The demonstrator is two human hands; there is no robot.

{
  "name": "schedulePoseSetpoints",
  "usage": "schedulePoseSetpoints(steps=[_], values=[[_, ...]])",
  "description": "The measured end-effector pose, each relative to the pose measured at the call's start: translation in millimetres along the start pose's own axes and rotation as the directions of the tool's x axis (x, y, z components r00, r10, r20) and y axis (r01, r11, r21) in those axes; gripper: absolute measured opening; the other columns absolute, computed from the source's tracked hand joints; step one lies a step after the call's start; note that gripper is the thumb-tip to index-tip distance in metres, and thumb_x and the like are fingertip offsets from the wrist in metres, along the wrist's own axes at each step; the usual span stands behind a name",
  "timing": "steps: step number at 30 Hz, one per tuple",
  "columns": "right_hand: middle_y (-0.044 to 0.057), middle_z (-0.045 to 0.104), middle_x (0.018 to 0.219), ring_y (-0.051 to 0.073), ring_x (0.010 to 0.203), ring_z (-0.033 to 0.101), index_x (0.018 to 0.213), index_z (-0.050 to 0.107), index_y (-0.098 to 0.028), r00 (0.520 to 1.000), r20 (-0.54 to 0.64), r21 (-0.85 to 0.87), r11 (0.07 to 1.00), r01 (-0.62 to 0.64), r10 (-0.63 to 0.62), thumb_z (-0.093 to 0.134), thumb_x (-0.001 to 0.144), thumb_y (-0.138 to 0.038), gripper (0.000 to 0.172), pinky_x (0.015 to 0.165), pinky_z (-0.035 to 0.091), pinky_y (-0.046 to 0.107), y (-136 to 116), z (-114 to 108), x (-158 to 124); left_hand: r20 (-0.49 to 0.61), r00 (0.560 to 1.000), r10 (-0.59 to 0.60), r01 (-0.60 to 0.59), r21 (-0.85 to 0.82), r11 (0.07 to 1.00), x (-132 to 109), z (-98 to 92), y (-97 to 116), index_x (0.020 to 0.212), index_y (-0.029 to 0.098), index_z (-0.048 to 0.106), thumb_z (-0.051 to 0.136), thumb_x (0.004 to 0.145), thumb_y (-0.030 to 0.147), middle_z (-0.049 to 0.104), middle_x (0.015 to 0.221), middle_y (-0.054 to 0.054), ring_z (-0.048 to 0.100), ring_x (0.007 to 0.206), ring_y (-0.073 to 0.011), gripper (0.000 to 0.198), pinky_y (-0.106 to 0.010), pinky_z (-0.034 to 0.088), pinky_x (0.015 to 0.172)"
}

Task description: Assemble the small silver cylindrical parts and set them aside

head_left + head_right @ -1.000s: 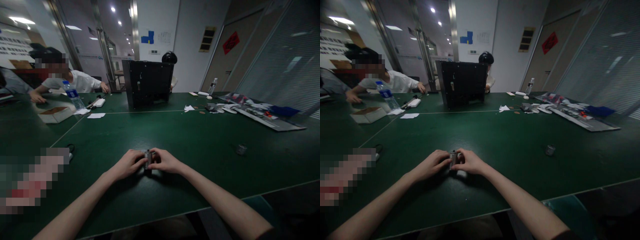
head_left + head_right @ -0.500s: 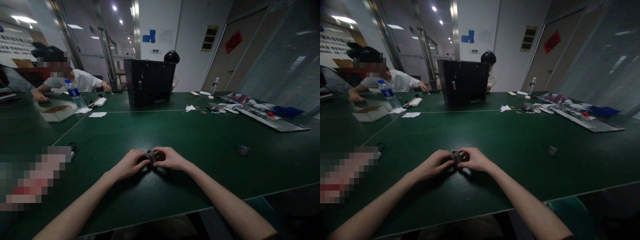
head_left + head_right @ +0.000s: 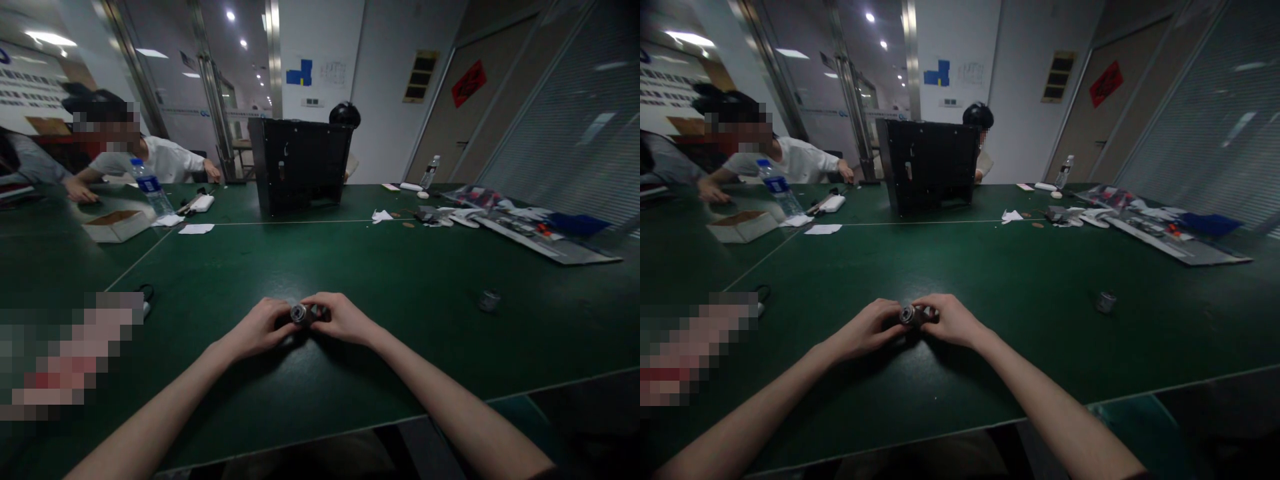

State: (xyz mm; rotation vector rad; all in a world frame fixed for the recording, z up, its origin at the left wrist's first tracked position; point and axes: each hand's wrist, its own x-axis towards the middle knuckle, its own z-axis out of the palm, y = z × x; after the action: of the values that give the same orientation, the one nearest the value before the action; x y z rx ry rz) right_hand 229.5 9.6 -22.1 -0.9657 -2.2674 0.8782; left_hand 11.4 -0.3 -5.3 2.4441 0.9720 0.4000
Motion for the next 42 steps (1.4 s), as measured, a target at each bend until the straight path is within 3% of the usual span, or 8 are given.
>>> schedulePoseSetpoints(steps=[7, 19, 27, 42], values=[[0.005, 0.061, 0.099, 0.013, 0.081, 0.055, 0.102, 0.061, -0.018, 0.997, -0.04, -0.095, 0.994, 0.062, -0.066, 0.062, 0.073, -0.007, 0.031, 0.074, 0.044, 0.026, 0, 6, 1, -0.023, 1.0, -0.015, 0.017, 0.094, 0.995, -2, 2.3, -3, 0.088, 0.016, 0.062, 0.057, 0.085, 0.029, 0.064, 0.085, -0.003, 0.057, 0.08, -0.0168, 0.014, -0.03, 0.039, 0.085], [0.004, 0.057, 0.099, 0.014, 0.081, 0.054, 0.099, 0.055, -0.019, 0.996, -0.062, -0.123, 0.991, 0.052, -0.06, 0.057, 0.073, -0.004, 0.031, 0.073, 0.043, 0.025, 1, 15, 1, -0.06, 0.998, 0.012, -0.005, 0.116, 0.993, -3, 2.1, -2, 0.085, 0.017, 0.059, 0.059, 0.084, 0.03, 0.062, 0.085, -0.003, 0.057, 0.08, -0.0174, 0.013, -0.031, 0.04, 0.084], [0.003, 0.064, 0.092, 0.015, 0.079, 0.057, 0.102, 0.057, -0.017, 1.0, -0.016, -0.085, 0.996, 0.01, -0.011, 0.066, 0.073, -0.02, 0.03, 0.07, 0.042, 0.024, 3, 16, 0, -0.099, 0.995, 0.009, 0.001, 0.104, 0.995, -2, -0.8, -1, 0.085, 0.016, 0.059, 0.054, 0.088, 0.031, 0.062, 0.083, -0.002, 0.056, 0.079, -0.0164, 0.016, -0.03, 0.039, 0.084], [0.0, 0.061, 0.077, 0.012, 0.065, 0.054, 0.091, 0.057, -0.016, 0.998, 0.022, 0.03, 0.997, -0.066, 0.066, 0.071, 0.072, -0.037, 0.032, 0.058, 0.038, 0.021, 4, 15, 2, -0.119, 0.992, -0.038, 0.053, 0.12, 0.991, -3, -0.5, -1, 0.087, 0.016, 0.06, 0.047, 0.092, 0.032, 0.061, 0.086, -0.004, 0.055, 0.081, -0.0182, 0.021, -0.032, 0.04, 0.082]])
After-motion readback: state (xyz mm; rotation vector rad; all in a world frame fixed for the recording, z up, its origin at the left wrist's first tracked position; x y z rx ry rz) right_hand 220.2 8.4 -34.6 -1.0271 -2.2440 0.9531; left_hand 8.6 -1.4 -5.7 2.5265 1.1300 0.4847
